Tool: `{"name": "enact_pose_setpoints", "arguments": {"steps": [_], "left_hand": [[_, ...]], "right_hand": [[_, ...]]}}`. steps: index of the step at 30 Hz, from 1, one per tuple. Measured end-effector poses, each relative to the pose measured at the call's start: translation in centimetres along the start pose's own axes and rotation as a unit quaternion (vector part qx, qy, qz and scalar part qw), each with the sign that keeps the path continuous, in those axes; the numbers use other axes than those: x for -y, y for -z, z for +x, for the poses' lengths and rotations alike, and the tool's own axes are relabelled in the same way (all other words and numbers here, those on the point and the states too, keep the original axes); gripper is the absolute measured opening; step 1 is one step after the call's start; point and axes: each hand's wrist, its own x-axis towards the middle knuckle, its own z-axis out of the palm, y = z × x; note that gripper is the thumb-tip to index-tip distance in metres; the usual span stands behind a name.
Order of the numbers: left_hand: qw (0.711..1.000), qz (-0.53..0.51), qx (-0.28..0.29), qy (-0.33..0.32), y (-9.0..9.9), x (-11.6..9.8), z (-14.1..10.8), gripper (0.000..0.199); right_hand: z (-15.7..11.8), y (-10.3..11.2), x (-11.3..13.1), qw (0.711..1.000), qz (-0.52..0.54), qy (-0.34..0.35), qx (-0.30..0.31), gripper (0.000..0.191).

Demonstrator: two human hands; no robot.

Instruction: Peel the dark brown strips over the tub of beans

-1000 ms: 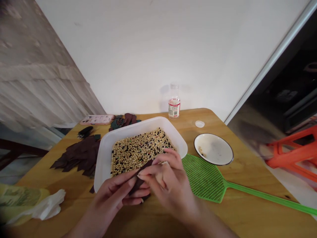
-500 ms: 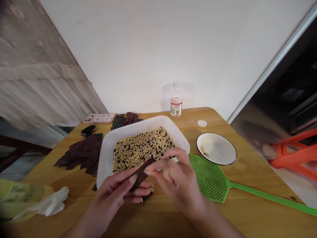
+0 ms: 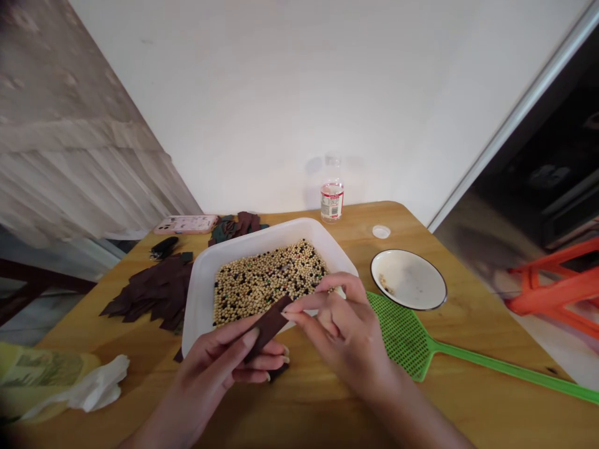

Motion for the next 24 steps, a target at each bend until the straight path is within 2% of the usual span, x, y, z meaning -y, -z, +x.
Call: {"name": "enact_pose_setpoints", "arguments": {"steps": [5, 10, 13, 16, 19, 21, 24], "left_hand": [[1.0, 0.003, -0.014, 0.003, -0.29, -0.29, 0.09, 0.037], [1.0, -0.011, -0.01, -0.002, -0.38, -0.31, -0.01, 0.033], [1.0, -0.014, -0.011, -0.003, -0.39, -0.21, -0.09, 0.034], [1.0, -0.011, -0.007, 0.0, -0.34, -0.15, -0.08, 0.034], [1.0, -0.012, -0.012, -0.001, -0.15, -0.19, -0.06, 0.034], [1.0, -0.015, -0.012, -0.004, -0.03, -0.29, -0.07, 0.034], [1.0, -0.019, -0.007, -0.005, -0.04, -0.47, -0.07, 0.034]], "right_hand": [[0.04, 0.08, 0.24, 0.999, 0.013, 0.017, 0.047, 0.014], [0.21, 0.35, -0.31, 1.0, -0.008, 0.018, 0.004, 0.024], [0.07, 0.29, -0.13, 1.0, 0.003, 0.021, 0.018, 0.026], [-0.16, 0.22, 0.02, 0.999, 0.002, 0.029, 0.041, 0.02], [-0.18, 0.35, -0.37, 0.999, -0.011, 0.027, 0.028, 0.019], [-0.14, 0.43, -0.65, 1.0, -0.005, 0.023, 0.008, 0.025], [-0.19, 0.34, -0.53, 0.999, 0.02, 0.026, 0.01, 0.032]]}}
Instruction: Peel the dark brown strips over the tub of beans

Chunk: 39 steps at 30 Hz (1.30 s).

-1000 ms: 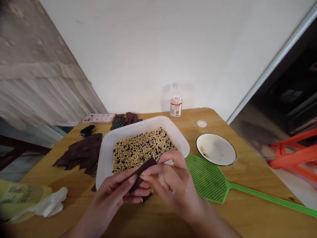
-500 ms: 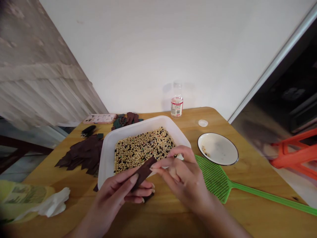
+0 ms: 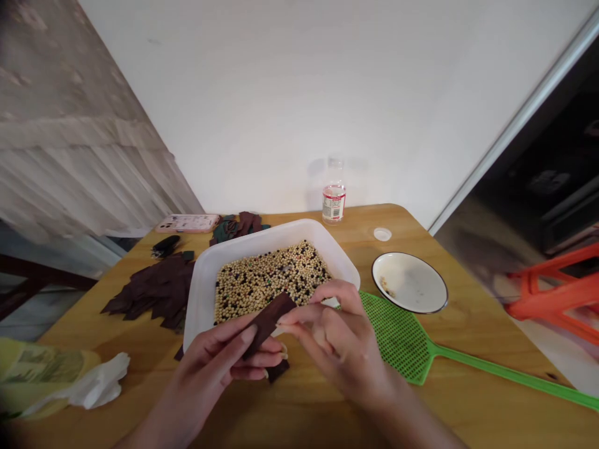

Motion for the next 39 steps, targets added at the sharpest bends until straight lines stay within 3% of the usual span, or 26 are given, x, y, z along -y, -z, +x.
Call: {"name": "enact_pose_setpoints", "arguments": {"steps": [5, 9, 12, 16, 21, 27, 33, 39], "left_hand": [[1.0, 0.008, 0.019, 0.012, -0.2, 0.1, 0.0, 0.033], [0.999, 0.005, 0.027, 0.019, -0.1, 0.4, 0.0, 0.031], [0.999, 0.012, 0.037, 0.017, -0.1, 0.4, 0.0, 0.034], [0.998, 0.02, 0.042, 0.035, -0.2, 0.4, 0.2, 0.032], [0.998, 0.015, 0.046, 0.042, 0.0, 0.5, 0.2, 0.035], [0.998, 0.02, 0.05, 0.042, 0.0, 0.5, 0.2, 0.031], [0.997, 0.023, 0.062, 0.039, 0.1, 0.8, 0.0, 0.024], [0.997, 0.029, 0.062, 0.027, 0.3, 0.8, 0.1, 0.029]], "right_hand": [[0.0, -0.5, 0.9, 0.999, 0.043, -0.013, 0.003, 0.029], [0.2, -0.6, 0.9, 1.0, 0.008, -0.02, 0.01, 0.018], [0.3, -0.6, 0.7, 0.999, -0.005, -0.033, -0.025, 0.023], [0.1, -0.6, 0.7, 0.999, 0.026, -0.035, 0.014, 0.026], [0.1, -0.7, 0.7, 0.998, 0.034, -0.058, -0.004, 0.039], [0.0, -0.8, 1.0, 0.998, -0.014, -0.06, -0.001, 0.015], [0.1, -1.0, 1.2, 0.997, 0.021, -0.067, 0.006, 0.029], [0.2, -1.2, 1.0, 0.996, -0.017, -0.083, -0.017, 0.017]]}}
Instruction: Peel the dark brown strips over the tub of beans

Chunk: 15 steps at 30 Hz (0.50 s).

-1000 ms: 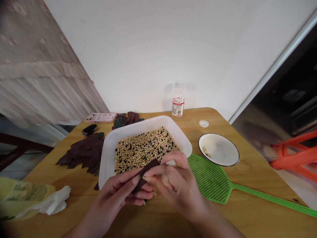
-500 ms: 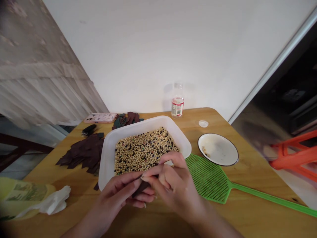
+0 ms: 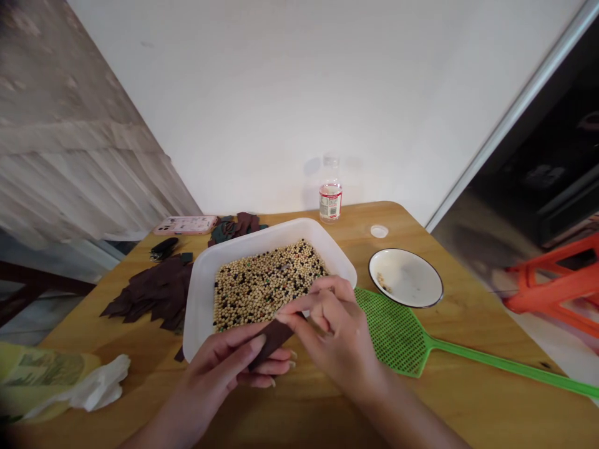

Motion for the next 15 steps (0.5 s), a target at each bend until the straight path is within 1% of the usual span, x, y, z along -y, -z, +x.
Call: {"name": "enact_pose_setpoints", "arguments": {"steps": [3, 5, 8, 11, 13, 15], "left_hand": [[1.0, 0.002, -0.002, -0.005, 0.1, 0.1, 0.0, 0.027], [1.0, 0.008, -0.011, -0.007, 0.1, 0.0, -0.1, 0.031], [1.0, 0.012, -0.026, -0.004, 0.2, -0.3, -0.3, 0.036], [0.999, 0.006, -0.044, -0.008, 0.4, -0.7, -0.4, 0.037], [0.999, 0.007, -0.043, -0.01, 0.4, -0.8, -0.4, 0.035], [1.0, 0.01, -0.027, -0.003, 0.5, -0.8, -0.4, 0.034]], "right_hand": [[-0.1, -0.2, 0.1, 0.999, 0.035, 0.018, 0.015, 0.024], [-0.1, -0.1, -0.1, 1.0, 0.025, 0.016, 0.003, 0.025], [0.0, 0.4, -0.7, 1.0, -0.009, 0.006, -0.016, 0.02], [0.2, 0.7, -1.0, 1.0, -0.02, 0.016, -0.002, 0.014], [0.2, 0.8, -1.0, 1.0, -0.021, 0.023, 0.003, 0.015], [0.3, 0.9, -0.9, 1.0, -0.017, 0.022, 0.002, 0.015]]}}
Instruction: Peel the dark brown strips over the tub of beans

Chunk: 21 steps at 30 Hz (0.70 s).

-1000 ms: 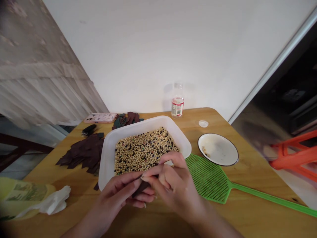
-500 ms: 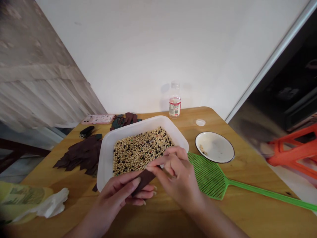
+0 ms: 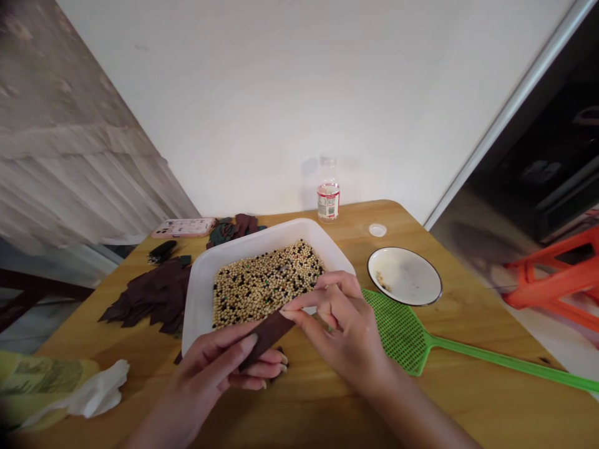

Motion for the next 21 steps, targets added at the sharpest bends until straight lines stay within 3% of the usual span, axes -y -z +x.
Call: {"name": "enact_pose_setpoints", "arguments": {"steps": [7, 13, 17, 21], "left_hand": [[1.0, -0.005, -0.018, -0.006, 0.08, -0.09, 0.12, 0.034], [1.0, 0.006, 0.009, -0.004, -0.34, -0.11, 0.05, 0.034], [1.0, 0.003, 0.016, 0.001, -0.81, -0.24, -0.02, 0.033], [1.0, 0.001, 0.015, 0.005, -0.83, -0.24, 0.01, 0.035]], "right_hand": [[0.21, 0.04, 0.2, 0.987, 0.138, -0.072, -0.041, 0.043], [0.08, -0.23, 0.25, 0.982, 0.156, -0.103, 0.034, 0.036], [-0.02, -0.29, 0.26, 0.977, 0.174, -0.116, 0.035, 0.033], [0.21, 0.0, 0.21, 0.981, 0.168, -0.082, 0.044, 0.028]]}}
